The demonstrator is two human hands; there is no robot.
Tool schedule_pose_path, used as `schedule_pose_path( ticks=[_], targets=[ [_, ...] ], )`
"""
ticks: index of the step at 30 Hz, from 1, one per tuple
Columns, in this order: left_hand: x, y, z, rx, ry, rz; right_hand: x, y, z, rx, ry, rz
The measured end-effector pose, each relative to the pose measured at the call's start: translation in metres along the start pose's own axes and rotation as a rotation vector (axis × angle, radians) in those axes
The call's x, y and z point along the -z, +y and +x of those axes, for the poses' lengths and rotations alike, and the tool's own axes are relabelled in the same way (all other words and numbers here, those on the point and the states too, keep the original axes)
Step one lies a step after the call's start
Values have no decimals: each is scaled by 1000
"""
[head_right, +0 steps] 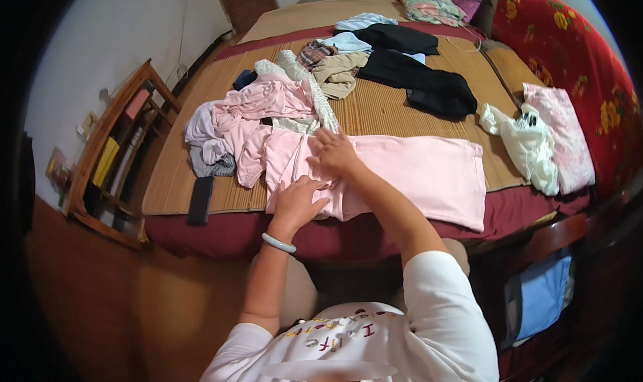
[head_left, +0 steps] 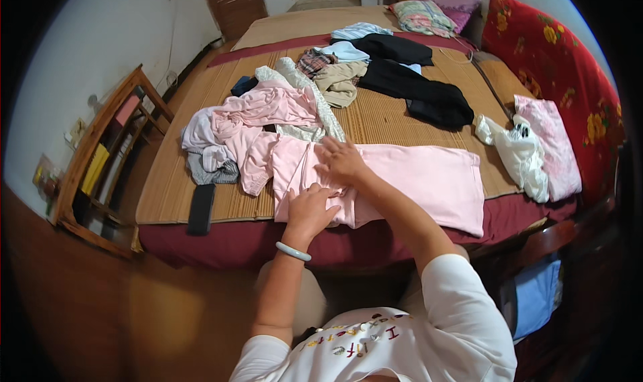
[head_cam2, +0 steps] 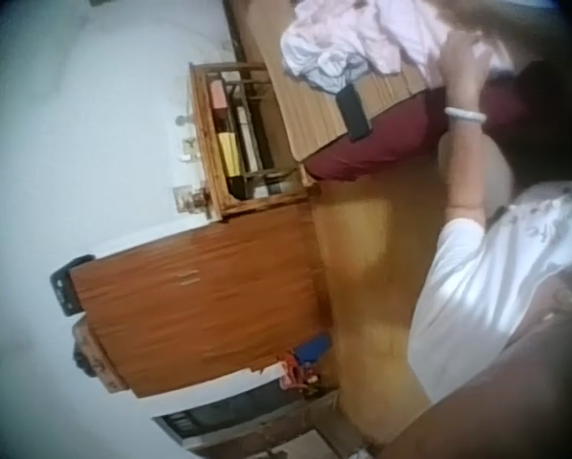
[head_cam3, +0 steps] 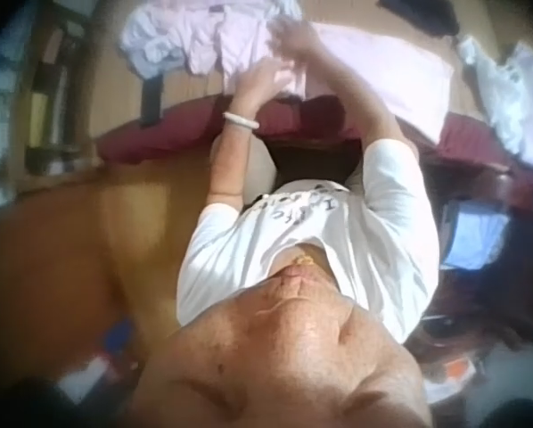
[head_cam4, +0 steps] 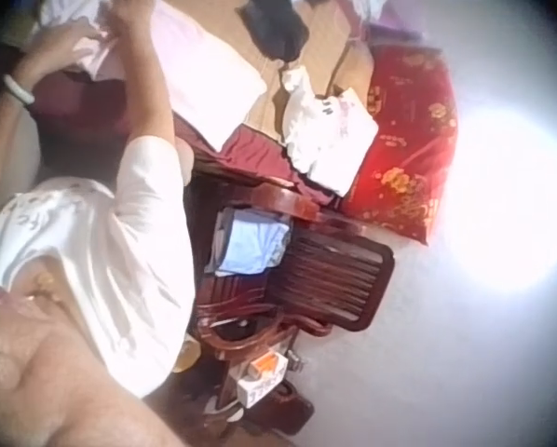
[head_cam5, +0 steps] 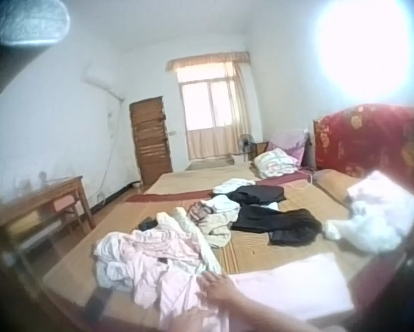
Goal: Fold a pink long-sleeved shirt on a bed.
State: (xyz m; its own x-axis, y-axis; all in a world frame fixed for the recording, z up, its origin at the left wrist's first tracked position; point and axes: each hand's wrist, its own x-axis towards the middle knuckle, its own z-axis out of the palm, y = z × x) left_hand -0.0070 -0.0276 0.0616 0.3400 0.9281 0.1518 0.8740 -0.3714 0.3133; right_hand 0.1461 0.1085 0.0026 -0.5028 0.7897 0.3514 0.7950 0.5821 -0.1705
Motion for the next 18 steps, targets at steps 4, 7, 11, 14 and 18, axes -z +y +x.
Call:
schedule_pose_path(
  ticks=[4,7,11,14,18],
  targets=[
    [-3,1,0,-23,-14,2,26,15,-1,-283,-94,-22],
    [-5,0,3,-7,28,-85,23,27,-23,-447,150,-18],
    [-2,-7,2,11,29,-30,35,23,-77,-135,-1,43],
    [-1,-2,2,-28,65,33,50,58,-129,-173,-47,-69],
    [-5,-2,3,-70,95,-20,87,141,-180,-526,0,-139]
  ],
)
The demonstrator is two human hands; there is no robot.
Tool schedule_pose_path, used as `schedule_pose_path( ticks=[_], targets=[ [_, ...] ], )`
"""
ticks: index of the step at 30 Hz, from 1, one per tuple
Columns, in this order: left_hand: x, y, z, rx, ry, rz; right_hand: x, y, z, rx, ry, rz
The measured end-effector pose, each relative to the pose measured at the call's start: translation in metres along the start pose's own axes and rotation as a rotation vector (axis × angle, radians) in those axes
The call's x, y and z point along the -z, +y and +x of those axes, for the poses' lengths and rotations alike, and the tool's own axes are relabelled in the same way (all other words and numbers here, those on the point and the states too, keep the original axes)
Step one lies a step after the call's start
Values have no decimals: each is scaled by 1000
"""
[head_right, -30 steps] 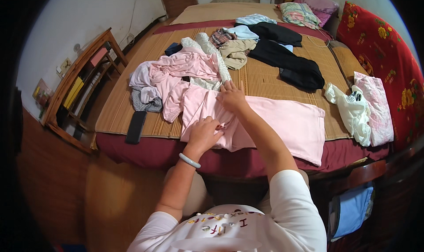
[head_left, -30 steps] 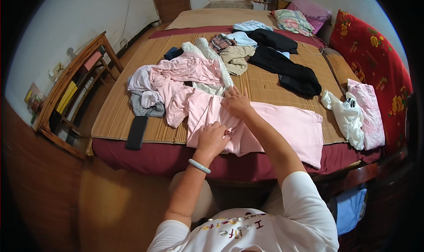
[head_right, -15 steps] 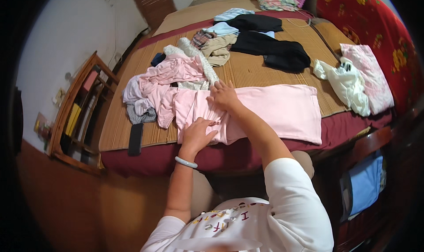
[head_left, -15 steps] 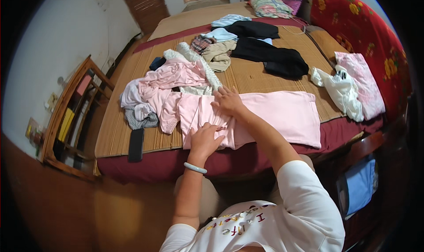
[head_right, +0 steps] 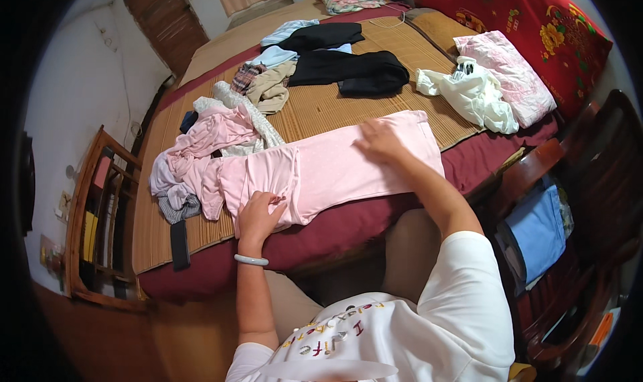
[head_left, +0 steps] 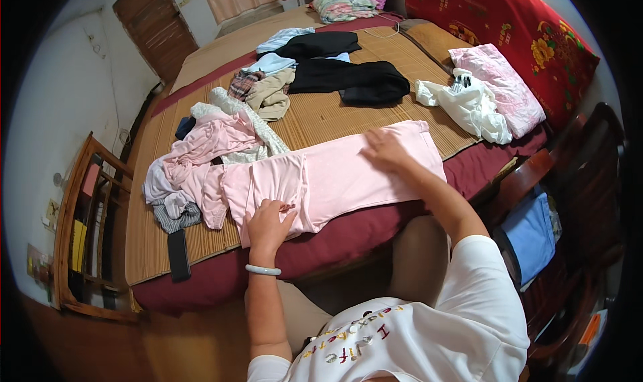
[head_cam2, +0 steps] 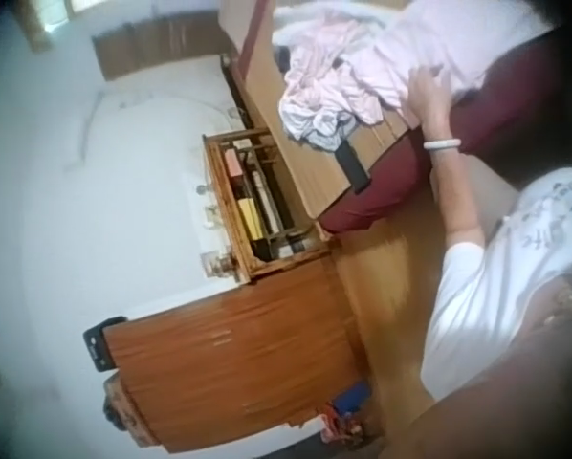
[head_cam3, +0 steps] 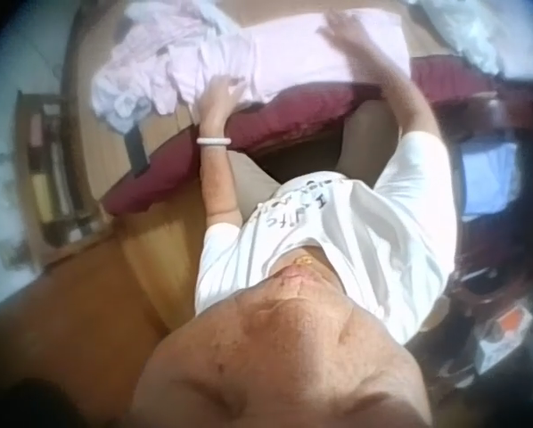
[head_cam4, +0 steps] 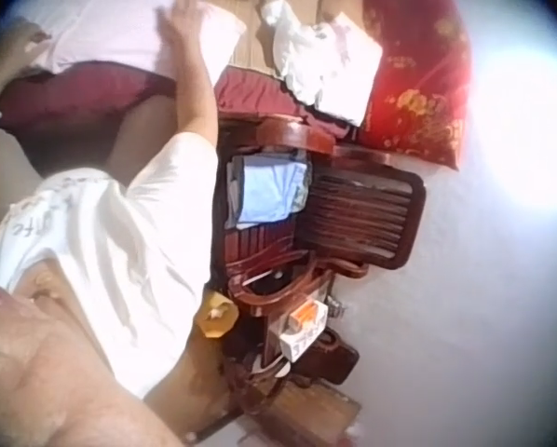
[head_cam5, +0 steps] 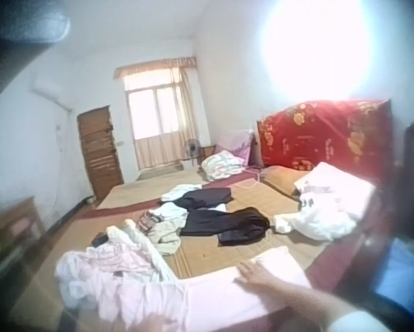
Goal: Fold a pink long-sleeved shirt on a bed.
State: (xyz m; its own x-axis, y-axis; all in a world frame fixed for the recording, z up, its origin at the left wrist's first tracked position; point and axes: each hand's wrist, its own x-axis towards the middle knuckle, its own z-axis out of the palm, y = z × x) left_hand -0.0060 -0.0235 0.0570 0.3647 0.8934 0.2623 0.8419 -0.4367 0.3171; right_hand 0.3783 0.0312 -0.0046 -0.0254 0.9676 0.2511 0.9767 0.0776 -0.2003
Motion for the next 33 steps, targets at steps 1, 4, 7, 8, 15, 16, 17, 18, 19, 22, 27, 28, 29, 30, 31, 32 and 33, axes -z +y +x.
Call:
schedule_pose_path(
  ticks=[1,4,7,8,15,16,17,18,19,22,27,28,29,30,31,32,33],
  targets=[
    [0,-5,-2,4,-1,10,9,17,4,-70,-53,-77],
    [-8,0,2,22,12,25,10,73,-10,-253,111,-105],
    [-12,10,18,199,15,78,9,73,-9,-255,152,-140],
    [-20,16,19,196,10,73,8,69,-11,-261,149,-144],
    [-50,50,16,-44,36,148,7,-78,-16,207,-146,190],
    [-52,52,14,-57,32,144,-4,-96,-32,351,-59,168],
    [-52,49,10,-60,18,155,-5,-108,-46,446,-74,185],
    [-52,49,9,-70,3,162,-4,-112,-56,533,-89,197],
    [-51,49,9,-72,-27,161,-3,-102,-60,549,-123,165],
    [-51,48,7,-75,-26,152,15,-55,-69,447,-95,74],
    [-47,48,6,-67,-51,176,45,53,-101,-4,-26,-50],
    [-46,46,7,-65,-46,185,51,67,-109,-102,-12,-67],
    [-45,45,6,-65,-50,183,53,76,-114,-98,-14,-74],
    [-47,46,7,-64,-46,175,57,81,-117,-197,15,-84],
    [-48,47,8,-66,-51,179,58,84,-118,-295,45,-91],
    [-48,47,9,-68,-55,186,54,84,-117,-291,45,-96],
    [-48,46,9,-61,-52,189,51,69,-110,-328,40,-173]
  ],
)
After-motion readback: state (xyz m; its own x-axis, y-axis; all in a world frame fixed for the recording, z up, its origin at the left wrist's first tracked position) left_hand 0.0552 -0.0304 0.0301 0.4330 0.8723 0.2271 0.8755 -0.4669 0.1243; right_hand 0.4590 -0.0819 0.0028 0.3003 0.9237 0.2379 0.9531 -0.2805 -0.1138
